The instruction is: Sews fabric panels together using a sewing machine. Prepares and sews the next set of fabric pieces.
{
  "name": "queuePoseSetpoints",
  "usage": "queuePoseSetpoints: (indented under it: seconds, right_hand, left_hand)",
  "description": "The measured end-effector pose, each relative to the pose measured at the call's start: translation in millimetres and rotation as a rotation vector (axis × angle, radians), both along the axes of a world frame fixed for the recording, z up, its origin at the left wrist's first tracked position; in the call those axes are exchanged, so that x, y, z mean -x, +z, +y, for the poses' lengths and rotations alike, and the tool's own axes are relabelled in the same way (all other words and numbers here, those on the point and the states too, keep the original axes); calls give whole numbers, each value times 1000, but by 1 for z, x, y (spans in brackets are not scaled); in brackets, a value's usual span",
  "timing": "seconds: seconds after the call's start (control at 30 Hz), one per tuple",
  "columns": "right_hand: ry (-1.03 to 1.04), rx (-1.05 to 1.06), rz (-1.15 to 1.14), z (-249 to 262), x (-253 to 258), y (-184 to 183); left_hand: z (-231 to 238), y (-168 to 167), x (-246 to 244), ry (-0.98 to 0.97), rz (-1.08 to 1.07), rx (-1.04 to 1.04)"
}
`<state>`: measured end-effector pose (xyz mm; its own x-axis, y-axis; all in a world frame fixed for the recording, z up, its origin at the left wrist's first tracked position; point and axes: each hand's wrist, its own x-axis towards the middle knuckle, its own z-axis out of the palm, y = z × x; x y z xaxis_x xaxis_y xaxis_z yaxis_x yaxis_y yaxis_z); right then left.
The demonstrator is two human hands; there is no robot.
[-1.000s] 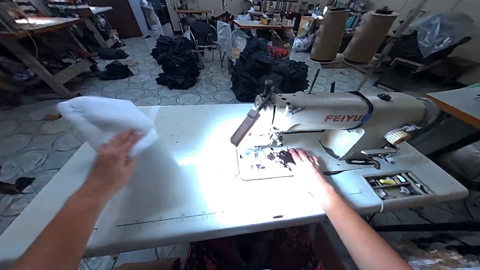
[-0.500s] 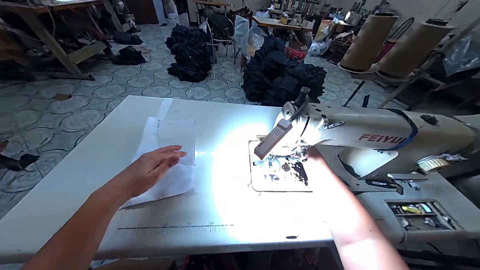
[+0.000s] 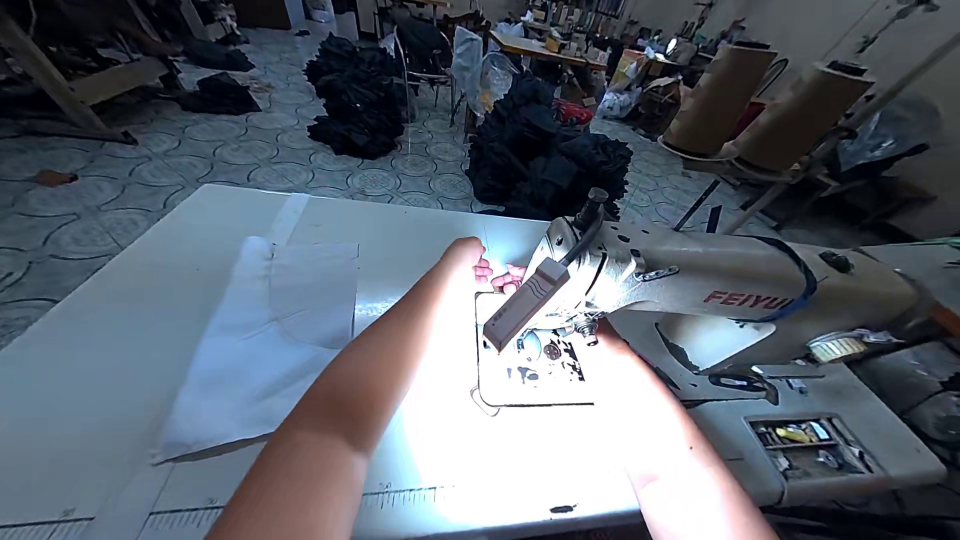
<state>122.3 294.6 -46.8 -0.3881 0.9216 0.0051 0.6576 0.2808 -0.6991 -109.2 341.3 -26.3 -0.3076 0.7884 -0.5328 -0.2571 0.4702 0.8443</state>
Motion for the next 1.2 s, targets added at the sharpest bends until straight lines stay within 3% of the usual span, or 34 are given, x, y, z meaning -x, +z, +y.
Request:
queuePoseSetpoints:
  seconds: [0.17,0.27,0.33,0.4,0.5,0.6,0.7,0.73,0.8,0.87,0.97,1.03,1.1,1.13,1.2]
  right_hand:
    - [-69,260,387,11,0,-24]
    - [-152,174,132,6,3,-11]
    - [-95,181,-165,16,3,7]
    - [-72,313,-236,29,0,5]
    - [274,430,-364,-5,-23,10]
    - [515,186,-35,-80,-32,1]
    - [412,21,330,-129,3,-12]
    - [335,35,362,-133,20,-14]
    - [163,282,429,-124,54,-17]
    - [13,545,629,-108,84,-22]
    - [-71,464,662,-90,105,-35]
    - [-24,274,520,-83,104,-47]
    - [151,111,364,-85,90,-44]
    - [266,76,311,-90,82,-37]
    - [532,71,286,-103,62,-34]
  left_hand:
    - [25,-9,-11,61,-131,-110]
    - [25,-14,-2,116,-134,-253]
    - [8,-12,10,23,2,-340]
    - [-31,-7,18,-70,218,-471]
    - [-103,-21,35,-312,677,-824]
    - [-172,-50,40,-522,937,-1060]
    - [-224,-73,24,-717,1038,-1299]
    - [-239,-75,16,-780,1075,-1350]
    - [-263,-80,5,-907,1152,-1408]
    - [-276,-86,-1,-1028,1230,-1406]
    - [-281,-89,-1,-1035,1258,-1357]
    - [-279,-84,2,-803,1248,-1321]
    - [-268,-67,6,-418,1145,-1101]
    - [-257,-53,8,-267,1033,-884]
    - [-220,-28,15,-127,538,-459]
